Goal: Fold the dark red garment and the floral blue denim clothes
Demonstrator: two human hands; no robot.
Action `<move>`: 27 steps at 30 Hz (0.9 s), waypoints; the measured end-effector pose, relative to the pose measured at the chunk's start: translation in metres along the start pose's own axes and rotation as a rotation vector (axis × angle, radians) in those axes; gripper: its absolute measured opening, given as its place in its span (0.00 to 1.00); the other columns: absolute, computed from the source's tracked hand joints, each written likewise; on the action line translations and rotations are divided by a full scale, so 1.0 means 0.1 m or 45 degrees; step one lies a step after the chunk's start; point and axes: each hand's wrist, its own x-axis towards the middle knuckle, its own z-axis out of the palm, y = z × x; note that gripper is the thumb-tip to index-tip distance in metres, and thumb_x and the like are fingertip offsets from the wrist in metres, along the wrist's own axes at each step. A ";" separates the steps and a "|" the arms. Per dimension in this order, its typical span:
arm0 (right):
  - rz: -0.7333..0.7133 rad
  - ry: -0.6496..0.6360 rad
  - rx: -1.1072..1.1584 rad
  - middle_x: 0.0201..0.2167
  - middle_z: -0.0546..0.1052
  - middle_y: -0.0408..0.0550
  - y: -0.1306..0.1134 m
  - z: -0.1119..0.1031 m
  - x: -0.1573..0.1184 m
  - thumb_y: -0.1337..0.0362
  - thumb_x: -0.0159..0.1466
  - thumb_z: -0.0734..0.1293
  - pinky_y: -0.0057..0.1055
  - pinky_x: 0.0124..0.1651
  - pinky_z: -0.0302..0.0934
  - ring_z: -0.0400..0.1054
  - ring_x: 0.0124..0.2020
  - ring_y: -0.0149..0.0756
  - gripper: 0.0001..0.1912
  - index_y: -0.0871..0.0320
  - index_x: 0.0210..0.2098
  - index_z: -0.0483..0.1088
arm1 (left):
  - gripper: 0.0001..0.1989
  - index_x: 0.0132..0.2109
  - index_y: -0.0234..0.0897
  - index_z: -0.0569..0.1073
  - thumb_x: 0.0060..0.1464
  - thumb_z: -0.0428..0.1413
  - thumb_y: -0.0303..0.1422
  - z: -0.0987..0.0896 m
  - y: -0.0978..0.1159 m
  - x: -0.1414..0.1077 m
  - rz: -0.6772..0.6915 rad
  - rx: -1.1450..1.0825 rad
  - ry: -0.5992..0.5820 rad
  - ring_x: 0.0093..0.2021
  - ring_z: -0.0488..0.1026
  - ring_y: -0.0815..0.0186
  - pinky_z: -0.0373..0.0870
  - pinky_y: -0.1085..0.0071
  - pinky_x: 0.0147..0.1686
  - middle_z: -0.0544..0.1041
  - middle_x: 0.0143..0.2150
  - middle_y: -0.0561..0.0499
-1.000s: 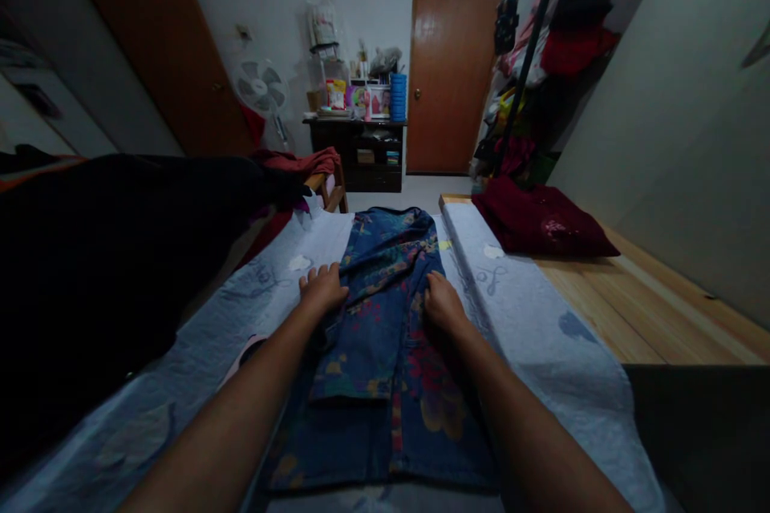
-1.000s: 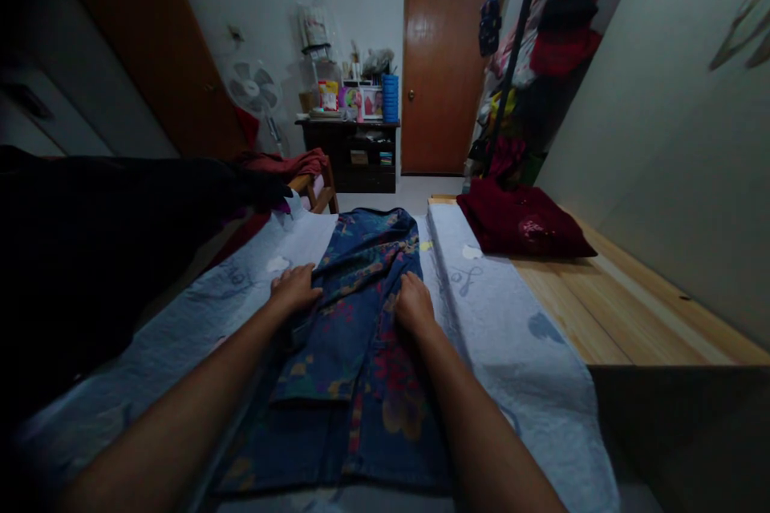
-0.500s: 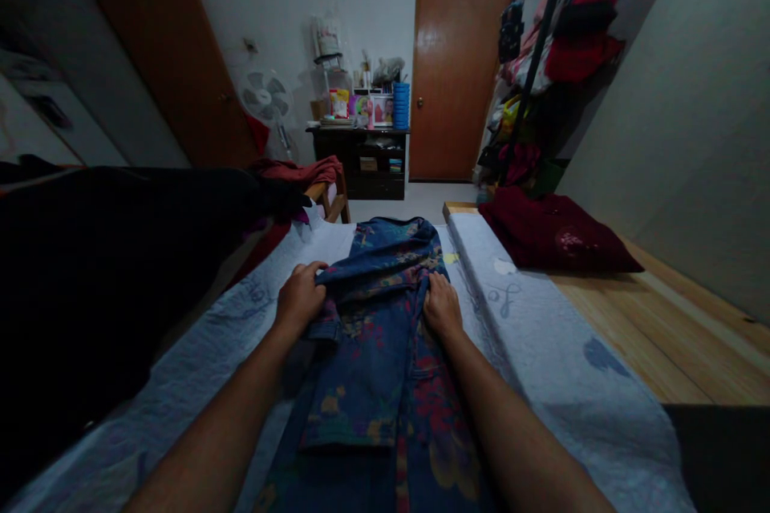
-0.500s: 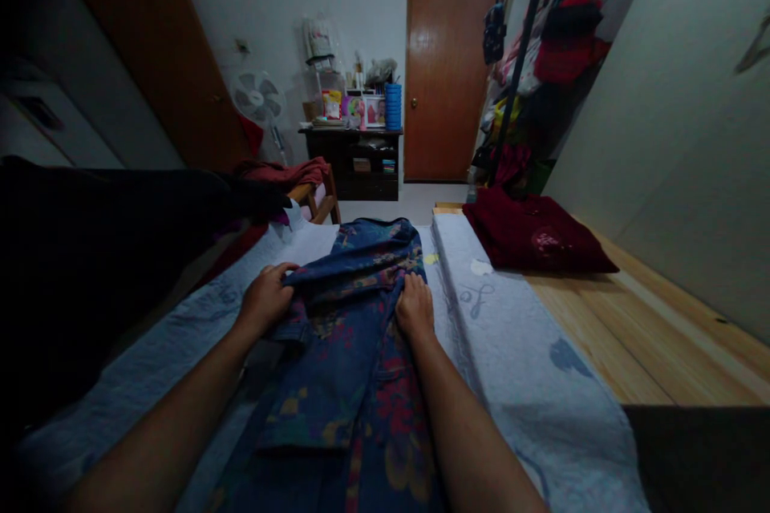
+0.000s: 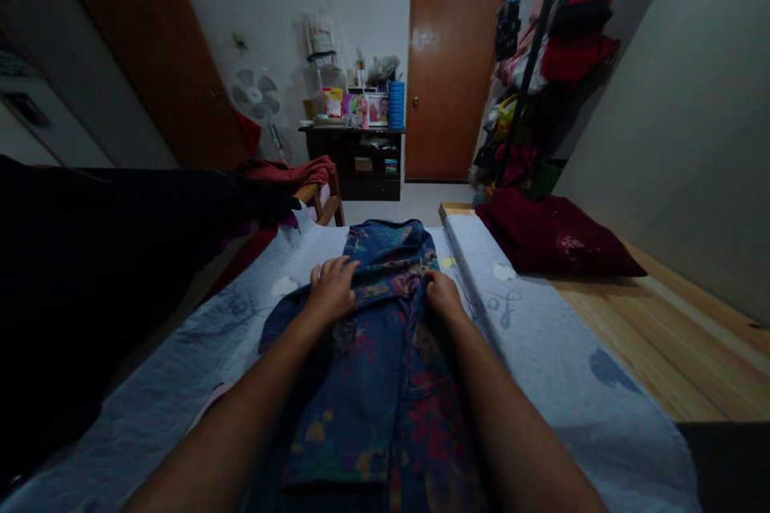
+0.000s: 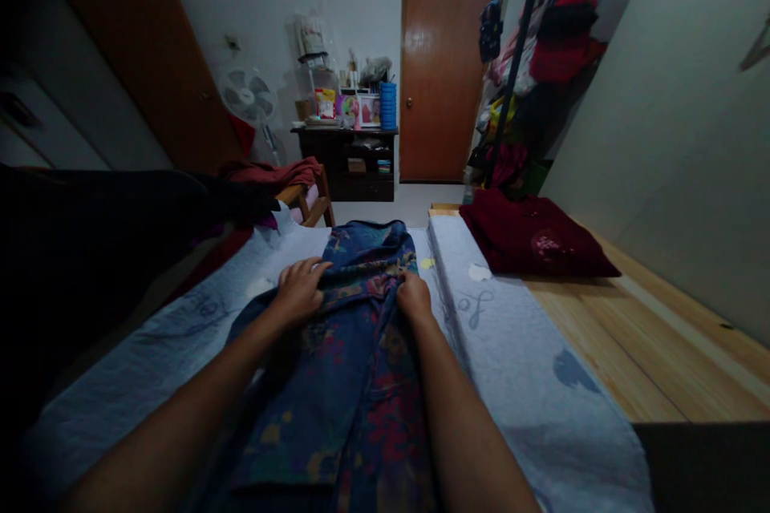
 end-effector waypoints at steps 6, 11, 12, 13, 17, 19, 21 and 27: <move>0.060 0.119 0.038 0.52 0.76 0.55 -0.02 0.11 0.30 0.75 0.60 0.54 0.31 0.54 0.60 0.69 0.53 0.41 0.27 0.63 0.56 0.69 | 0.23 0.57 0.37 0.69 0.56 0.46 0.26 0.16 0.46 0.52 0.236 -0.325 -0.173 0.61 0.65 0.61 0.60 0.64 0.60 0.70 0.61 0.45; -0.089 0.191 0.057 0.54 0.74 0.54 0.06 0.37 0.20 0.75 0.60 0.56 0.30 0.61 0.54 0.66 0.56 0.38 0.24 0.63 0.53 0.71 | 0.23 0.60 0.31 0.67 0.57 0.50 0.29 0.39 0.67 1.04 0.154 -0.414 -0.217 0.62 0.65 0.58 0.60 0.66 0.61 0.69 0.62 0.40; -0.110 0.219 0.071 0.55 0.74 0.56 0.08 0.40 0.19 0.76 0.59 0.56 0.30 0.62 0.52 0.65 0.58 0.38 0.25 0.64 0.53 0.71 | 0.23 0.60 0.30 0.67 0.57 0.50 0.30 0.42 0.70 1.16 0.138 -0.423 -0.216 0.62 0.65 0.57 0.60 0.66 0.60 0.69 0.62 0.38; -0.119 0.237 0.095 0.55 0.74 0.56 0.10 0.41 0.19 0.76 0.59 0.55 0.30 0.63 0.52 0.65 0.58 0.38 0.25 0.65 0.53 0.71 | 0.23 0.59 0.29 0.67 0.57 0.51 0.31 0.45 0.74 1.27 0.124 -0.432 -0.213 0.62 0.66 0.56 0.61 0.66 0.60 0.70 0.61 0.38; -0.046 0.263 0.287 0.51 0.76 0.55 0.15 0.39 0.22 0.76 0.59 0.55 0.29 0.59 0.58 0.69 0.53 0.37 0.25 0.65 0.52 0.71 | 0.23 0.56 0.30 0.70 0.58 0.52 0.38 0.57 0.89 1.69 0.065 -0.484 -0.217 0.57 0.70 0.56 0.65 0.68 0.55 0.73 0.58 0.38; 0.033 0.324 0.382 0.52 0.76 0.56 0.16 0.37 0.23 0.76 0.59 0.54 0.30 0.58 0.58 0.70 0.53 0.37 0.27 0.66 0.54 0.70 | 0.24 0.55 0.31 0.71 0.56 0.54 0.42 0.62 0.97 1.86 0.031 -0.513 -0.222 0.55 0.72 0.57 0.67 0.70 0.51 0.75 0.56 0.40; 0.092 0.402 0.449 0.52 0.75 0.56 0.17 0.36 0.24 0.77 0.59 0.53 0.30 0.59 0.58 0.69 0.54 0.37 0.28 0.66 0.55 0.70 | 0.26 0.53 0.32 0.73 0.54 0.55 0.47 0.67 1.03 2.02 -0.024 -0.537 -0.227 0.53 0.74 0.56 0.68 0.70 0.47 0.77 0.53 0.40; 0.107 0.448 0.493 0.52 0.76 0.56 0.20 0.42 0.25 0.77 0.57 0.53 0.32 0.60 0.59 0.69 0.54 0.37 0.28 0.65 0.54 0.70 | 0.31 0.46 0.30 0.75 0.49 0.58 0.54 0.84 1.12 2.39 -0.251 -0.602 -0.269 0.51 0.74 0.49 0.69 0.67 0.43 0.78 0.48 0.36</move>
